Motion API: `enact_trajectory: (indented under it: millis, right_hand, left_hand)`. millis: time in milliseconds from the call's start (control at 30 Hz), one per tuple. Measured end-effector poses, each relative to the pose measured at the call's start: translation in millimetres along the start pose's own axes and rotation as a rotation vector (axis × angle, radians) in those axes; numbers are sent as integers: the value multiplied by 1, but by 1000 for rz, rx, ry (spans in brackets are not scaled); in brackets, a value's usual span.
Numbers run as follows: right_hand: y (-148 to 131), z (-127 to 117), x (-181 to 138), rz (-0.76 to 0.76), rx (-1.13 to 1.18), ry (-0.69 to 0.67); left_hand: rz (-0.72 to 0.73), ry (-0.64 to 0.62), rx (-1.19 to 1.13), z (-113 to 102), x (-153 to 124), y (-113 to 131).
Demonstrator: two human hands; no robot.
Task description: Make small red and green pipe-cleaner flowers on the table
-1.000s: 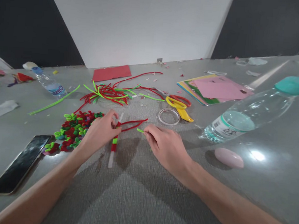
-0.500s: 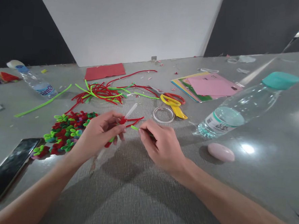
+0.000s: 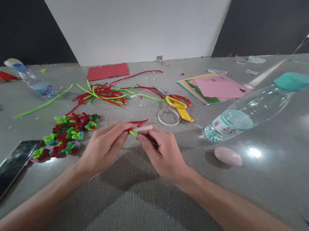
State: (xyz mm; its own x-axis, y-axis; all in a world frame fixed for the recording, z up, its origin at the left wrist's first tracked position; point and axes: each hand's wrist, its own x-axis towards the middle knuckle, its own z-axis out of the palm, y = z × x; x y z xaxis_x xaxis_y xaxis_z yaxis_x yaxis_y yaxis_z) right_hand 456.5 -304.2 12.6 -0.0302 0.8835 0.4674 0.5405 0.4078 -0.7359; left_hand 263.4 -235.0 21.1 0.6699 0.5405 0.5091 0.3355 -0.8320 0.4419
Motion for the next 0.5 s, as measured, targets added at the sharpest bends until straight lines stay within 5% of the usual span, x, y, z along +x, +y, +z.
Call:
enact_trajectory:
  millis: [500]
  right_hand:
    - [3,1,-3,-37,63,-80]
  left_hand:
    - [116,32,-16,0,0,-1]
